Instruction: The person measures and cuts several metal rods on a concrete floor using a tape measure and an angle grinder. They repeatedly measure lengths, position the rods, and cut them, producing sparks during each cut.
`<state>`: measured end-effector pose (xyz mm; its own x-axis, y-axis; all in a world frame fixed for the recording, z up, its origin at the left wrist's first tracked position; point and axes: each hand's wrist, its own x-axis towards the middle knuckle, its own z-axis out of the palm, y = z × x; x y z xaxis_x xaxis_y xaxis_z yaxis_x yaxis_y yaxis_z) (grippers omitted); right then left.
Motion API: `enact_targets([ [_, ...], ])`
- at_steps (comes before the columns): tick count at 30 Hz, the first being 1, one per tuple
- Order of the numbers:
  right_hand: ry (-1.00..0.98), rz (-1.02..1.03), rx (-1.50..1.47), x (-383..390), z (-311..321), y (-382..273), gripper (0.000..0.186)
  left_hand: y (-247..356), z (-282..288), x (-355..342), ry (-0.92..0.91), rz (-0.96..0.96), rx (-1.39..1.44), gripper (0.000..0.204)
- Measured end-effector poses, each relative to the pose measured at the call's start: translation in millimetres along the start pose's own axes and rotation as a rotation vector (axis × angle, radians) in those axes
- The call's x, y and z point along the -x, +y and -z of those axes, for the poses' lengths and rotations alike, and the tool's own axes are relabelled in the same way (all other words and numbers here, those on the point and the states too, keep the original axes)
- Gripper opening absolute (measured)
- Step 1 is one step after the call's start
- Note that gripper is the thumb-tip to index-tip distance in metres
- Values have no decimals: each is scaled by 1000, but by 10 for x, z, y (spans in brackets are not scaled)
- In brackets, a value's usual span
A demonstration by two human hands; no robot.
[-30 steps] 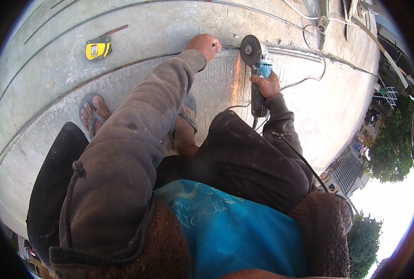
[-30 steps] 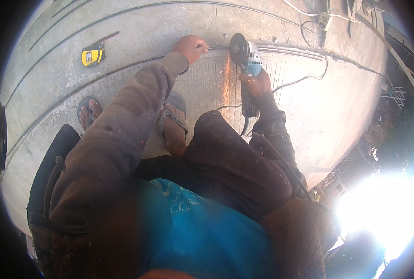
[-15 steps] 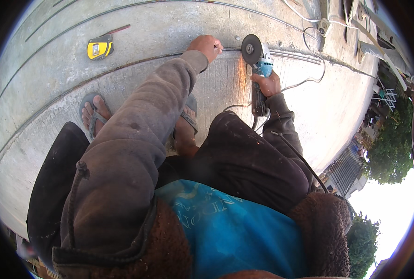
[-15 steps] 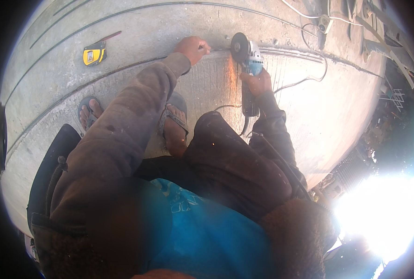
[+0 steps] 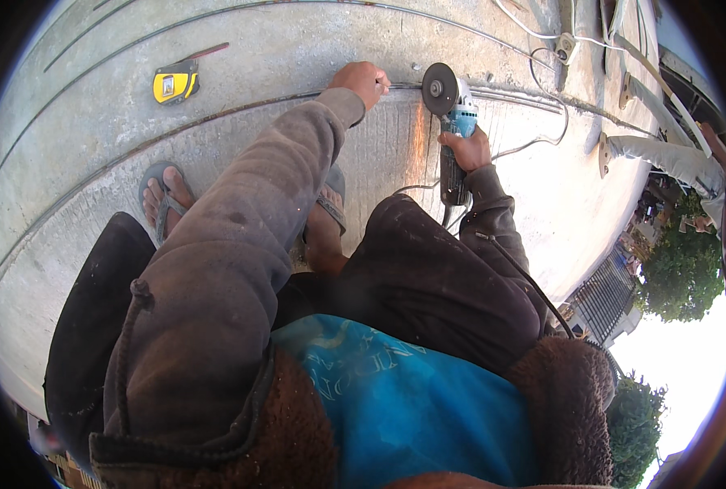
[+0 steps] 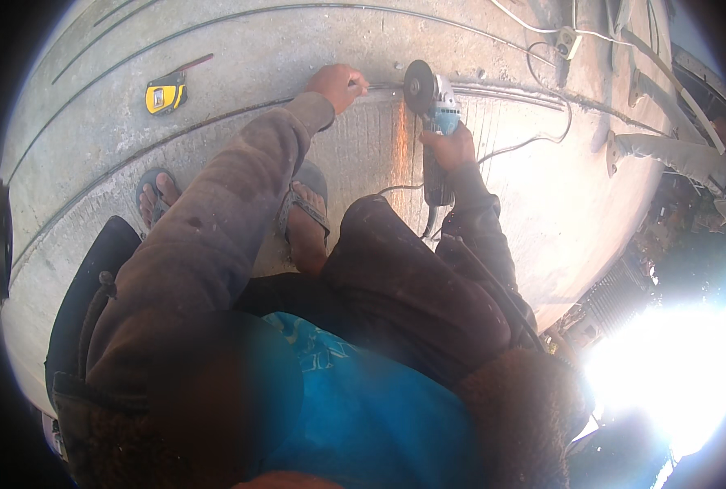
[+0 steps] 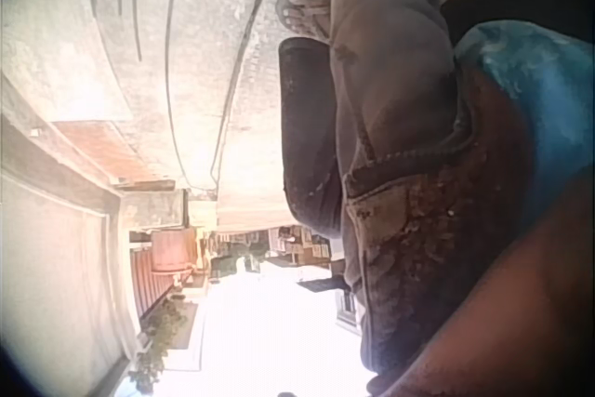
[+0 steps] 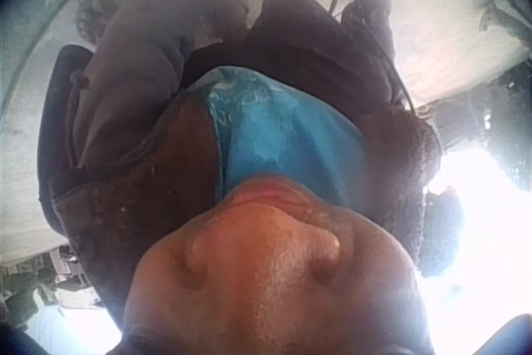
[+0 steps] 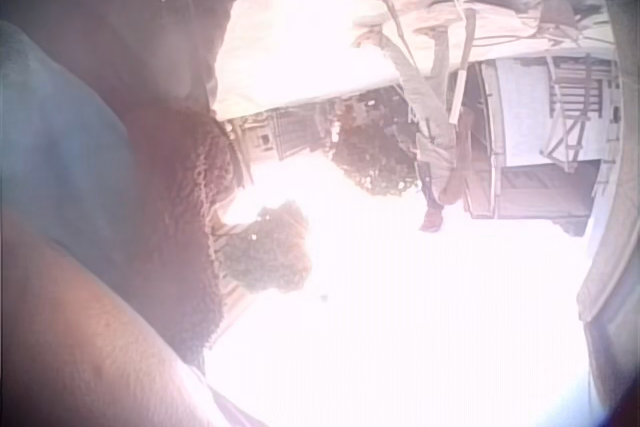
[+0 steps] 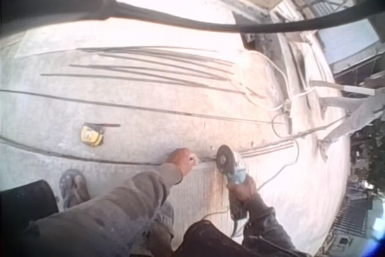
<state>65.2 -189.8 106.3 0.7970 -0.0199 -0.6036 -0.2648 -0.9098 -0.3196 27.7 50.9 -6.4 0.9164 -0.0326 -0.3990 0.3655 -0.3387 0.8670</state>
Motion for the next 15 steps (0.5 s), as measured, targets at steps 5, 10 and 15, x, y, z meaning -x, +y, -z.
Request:
enact_targets([
  [5,19,3,40,-141,-32,104,53,-10,-17,-14,6,-7,-18,16],
  [10,3,18,22,-119,-21,88,53,-6,-11,-7,8,-13,-14,16],
  [15,3,-10,56,-111,-15,120,51,-3,-14,-16,1,5,7,16],
])
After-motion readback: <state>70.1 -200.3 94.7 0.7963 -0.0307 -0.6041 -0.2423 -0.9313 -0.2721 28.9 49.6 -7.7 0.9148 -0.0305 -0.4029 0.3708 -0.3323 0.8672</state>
